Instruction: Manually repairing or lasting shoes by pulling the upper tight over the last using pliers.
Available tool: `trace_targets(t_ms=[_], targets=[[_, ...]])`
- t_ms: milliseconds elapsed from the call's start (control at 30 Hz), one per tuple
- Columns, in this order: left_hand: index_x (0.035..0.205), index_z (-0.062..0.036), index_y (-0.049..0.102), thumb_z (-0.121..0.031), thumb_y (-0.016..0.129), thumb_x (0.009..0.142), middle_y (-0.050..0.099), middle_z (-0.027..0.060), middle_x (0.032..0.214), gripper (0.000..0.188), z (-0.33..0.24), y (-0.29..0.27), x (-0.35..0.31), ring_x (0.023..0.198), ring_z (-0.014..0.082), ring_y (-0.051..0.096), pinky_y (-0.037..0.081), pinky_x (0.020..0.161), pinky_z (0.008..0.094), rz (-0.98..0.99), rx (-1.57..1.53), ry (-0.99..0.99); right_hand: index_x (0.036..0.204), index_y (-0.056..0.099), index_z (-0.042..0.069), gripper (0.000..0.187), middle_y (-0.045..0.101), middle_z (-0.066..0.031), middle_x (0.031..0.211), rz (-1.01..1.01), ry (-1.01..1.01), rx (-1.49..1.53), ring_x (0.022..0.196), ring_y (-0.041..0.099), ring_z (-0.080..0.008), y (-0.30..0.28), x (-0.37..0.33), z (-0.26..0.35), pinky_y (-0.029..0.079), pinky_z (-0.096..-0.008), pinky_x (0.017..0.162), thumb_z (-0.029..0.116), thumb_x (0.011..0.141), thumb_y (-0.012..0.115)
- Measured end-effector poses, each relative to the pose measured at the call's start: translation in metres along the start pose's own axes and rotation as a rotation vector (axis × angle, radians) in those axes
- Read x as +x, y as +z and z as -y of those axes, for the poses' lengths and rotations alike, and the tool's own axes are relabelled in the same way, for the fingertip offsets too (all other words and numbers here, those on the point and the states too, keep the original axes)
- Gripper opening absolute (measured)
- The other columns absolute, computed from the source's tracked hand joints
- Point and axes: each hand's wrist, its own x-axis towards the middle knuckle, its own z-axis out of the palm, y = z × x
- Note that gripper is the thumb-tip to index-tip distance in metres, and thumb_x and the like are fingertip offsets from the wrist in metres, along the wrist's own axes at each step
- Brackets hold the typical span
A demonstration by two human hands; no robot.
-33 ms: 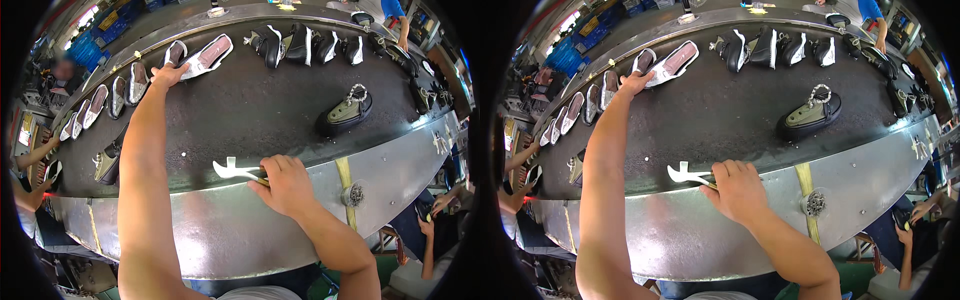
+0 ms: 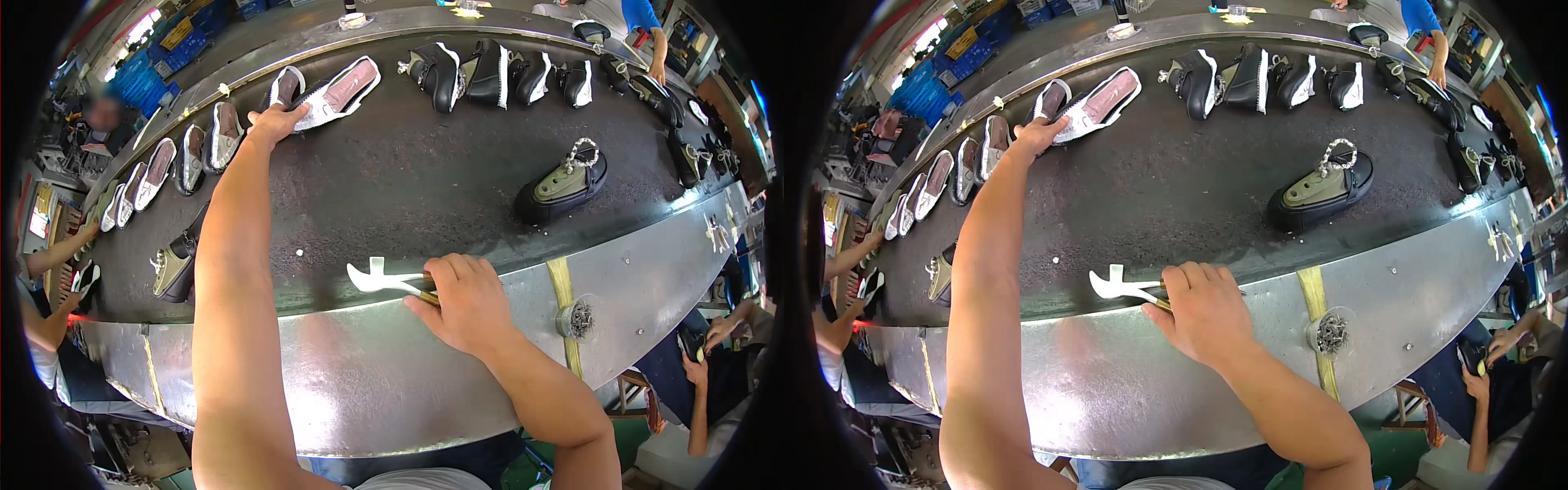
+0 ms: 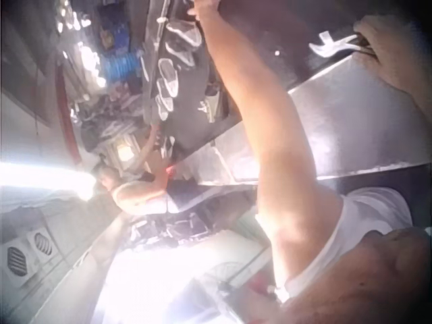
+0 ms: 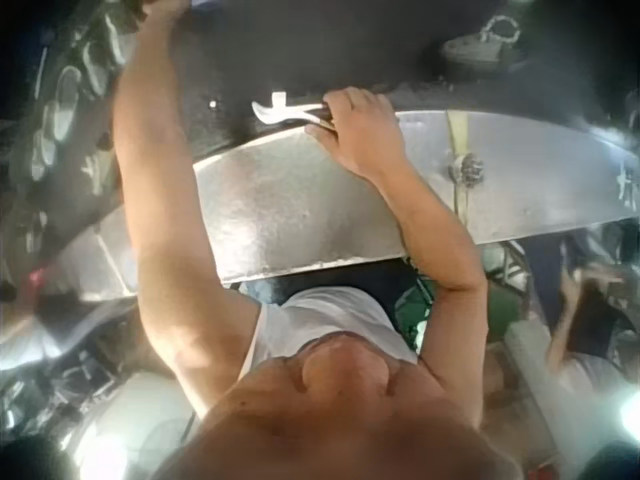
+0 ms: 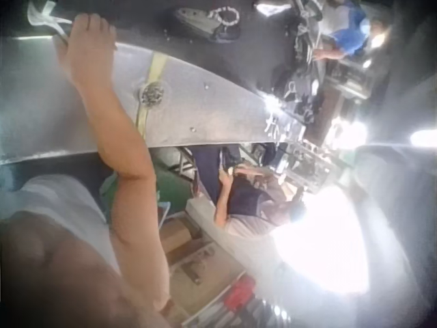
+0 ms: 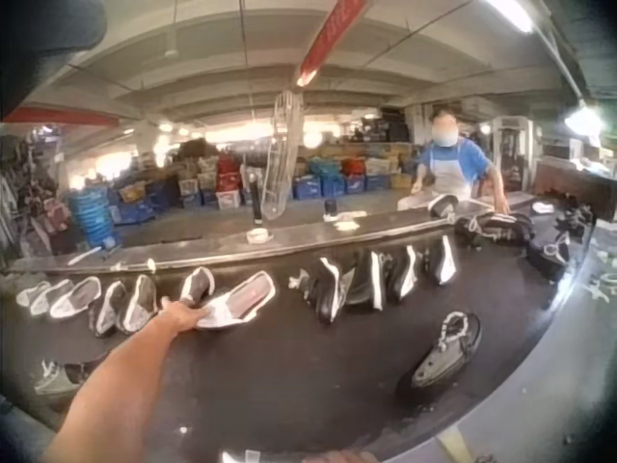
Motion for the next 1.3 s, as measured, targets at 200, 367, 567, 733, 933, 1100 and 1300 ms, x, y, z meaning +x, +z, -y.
trace_targets(t_ms=[200,367,567,733,933,1100,1300], targets=[[0.143,-0.0049,0.054,-0.087,0.055,0.075,0.009,0.0257,0.164,0.106,-0.034,0.017,-0.015,0.146,0.0438,0.029,0.033,0.116,0.0451,0.114,0.249,0.081,0.106,0.062,0.002,0.042,0.064,-0.0122,0.097,-0.007,0.007,-0.017,0.094,0.062,-0.0315,0.004,0.001,0.002,0.046,-0.044,0.085,0.036,0.084,0.075],[0.138,0.0011,0.057,-0.084,0.051,0.08,0.019,0.0274,0.161,0.103,-0.027,0.032,-0.032,0.145,0.0412,0.033,0.033,0.117,0.0421,0.012,0.095,0.07,0.106,0.061,0.002,0.043,0.064,-0.0129,0.097,-0.019,-0.013,0.003,0.094,0.062,-0.0316,0.009,0.002,0.004,0.046,-0.0444,0.085,0.037,0.085,0.075],[0.124,0.0075,0.065,-0.074,0.05,0.088,0.056,0.0293,0.137,0.09,0.005,0.006,-0.098,0.14,0.0403,0.041,0.037,0.113,0.0425,-0.057,0.173,0.228,0.101,0.06,0.005,0.038,0.063,-0.0108,0.093,-0.115,-0.077,0.021,0.089,0.062,-0.0311,0.013,0.0,0.009,0.045,-0.044,0.078,0.034,0.083,0.077],[0.104,0.0069,0.071,-0.069,0.064,0.084,0.054,0.0382,0.131,0.078,0.071,-0.059,-0.235,0.128,0.0464,0.051,0.043,0.106,0.0443,0.164,0.093,0.26,0.102,0.06,0.004,0.04,0.064,-0.0122,0.094,-0.3,-0.091,0.125,0.09,0.061,-0.0324,0.016,0.002,0.007,0.045,-0.0453,0.079,0.036,0.084,0.076],[0.098,0.0073,0.07,-0.054,0.074,0.083,0.044,0.04,0.14,0.063,0.176,-0.127,-0.421,0.117,0.0414,0.058,0.047,0.097,0.0407,0.155,-0.171,0.24,0.104,0.058,0.004,0.042,0.064,-0.0119,0.094,-0.405,-0.144,0.077,0.093,0.062,-0.0329,0.024,0.005,0.01,0.046,-0.0441,0.08,0.036,0.085,0.075],[0.107,0.008,0.07,-0.04,0.081,0.08,0.031,0.0472,0.144,0.056,0.235,-0.138,-0.538,0.136,0.0536,0.039,0.035,0.113,0.0459,0.09,-0.093,0.371,0.106,0.058,0.004,0.041,0.064,-0.0113,0.097,-0.433,-0.203,0.01,0.094,0.062,-0.0315,0.027,-0.002,0.021,0.045,-0.0434,0.083,0.035,0.085,0.076],[0.139,0.0089,0.047,-0.031,0.08,0.081,0.017,0.0408,0.155,0.078,0.203,-0.112,-0.559,0.148,0.0534,0.014,0.02,0.121,0.0509,-0.042,0.25,0.71,0.11,0.057,0.004,0.044,0.064,-0.0137,0.103,-0.442,-0.329,-0.105,0.096,0.06,-0.0336,0.007,-0.057,0.054,0.045,-0.043,0.085,0.035,0.084,0.076]])
